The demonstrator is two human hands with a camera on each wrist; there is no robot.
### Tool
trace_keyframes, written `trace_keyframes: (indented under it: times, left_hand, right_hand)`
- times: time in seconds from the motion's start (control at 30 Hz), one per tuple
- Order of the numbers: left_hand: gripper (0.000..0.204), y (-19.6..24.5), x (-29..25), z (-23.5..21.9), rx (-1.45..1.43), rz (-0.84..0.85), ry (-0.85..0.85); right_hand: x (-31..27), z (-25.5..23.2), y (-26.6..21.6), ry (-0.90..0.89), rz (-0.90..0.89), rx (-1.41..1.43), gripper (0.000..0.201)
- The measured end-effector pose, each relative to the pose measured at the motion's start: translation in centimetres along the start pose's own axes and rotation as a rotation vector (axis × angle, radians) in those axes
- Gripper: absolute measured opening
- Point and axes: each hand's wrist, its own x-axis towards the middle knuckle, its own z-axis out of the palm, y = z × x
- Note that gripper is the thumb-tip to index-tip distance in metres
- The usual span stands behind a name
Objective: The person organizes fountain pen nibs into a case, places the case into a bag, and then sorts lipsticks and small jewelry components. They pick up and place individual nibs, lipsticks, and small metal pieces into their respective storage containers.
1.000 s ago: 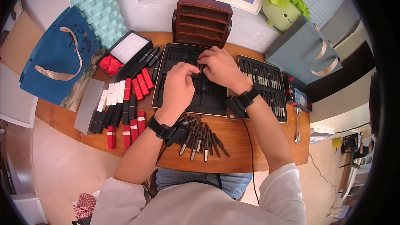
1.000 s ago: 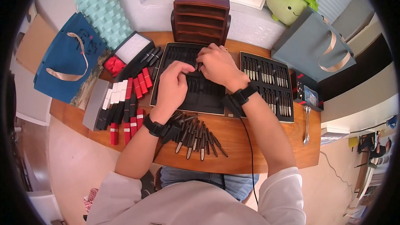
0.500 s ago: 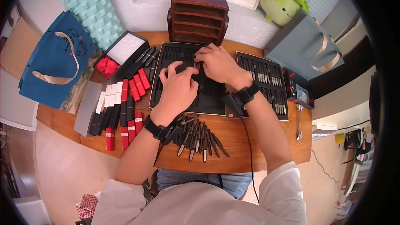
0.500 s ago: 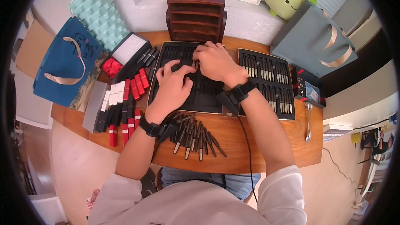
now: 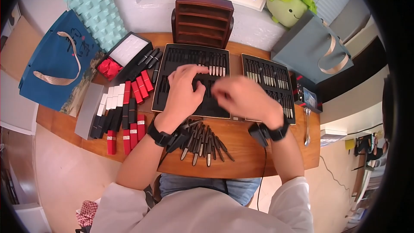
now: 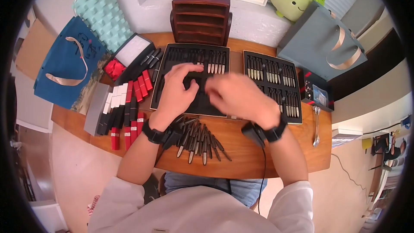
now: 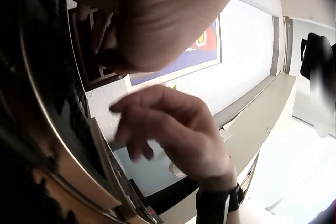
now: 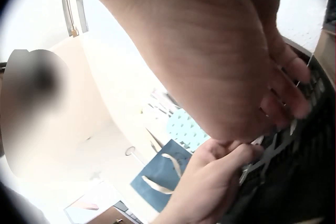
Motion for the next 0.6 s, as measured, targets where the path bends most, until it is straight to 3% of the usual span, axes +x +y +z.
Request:
trace_keyframes:
  times: [0.03,0.1,0.13,0.23,0.4,0.5,0.6]
  left_hand:
    - [0.034,0.6,0.2,-0.3,-0.003,-0.001,-0.001]
    - [0.032,1.5,0.3,-0.7,-0.416,-0.206,-0.135]
    - [0.031,1.6,0.3,-0.6,-0.416,-0.142,-0.135]
    - [0.027,1.7,-0.1,-0.2,-0.507,-0.225,-0.197]
    - [0.024,0.9,-0.3,0.4,-0.529,-0.226,-0.188]
    - [0.023,0.5,-0.3,0.5,-0.566,-0.244,-0.209]
    - [0.021,1.2,-0.5,0.3,-0.648,-0.289,-0.297]
  right_hand:
    - [-1.3,-0.4,-0.9,-0.119,0.003,0.082,0.016]
    - [-3.8,-1.0,-2.8,-0.387,0.126,0.227,0.03]
    - [-4.4,-1.2,-3.3,-0.513,0.146,0.219,0.036]
    - [-6.0,0.6,-3.0,-0.571,0.219,0.179,0.039]
    - [-8.0,2.7,-0.7,-0.447,0.185,0.392,0.031]
    - [-9.3,2.2,-0.2,-0.287,0.069,0.452,0.021]
    - [-9.9,1.7,0.6,0.04,0.243,0.933,0.012]
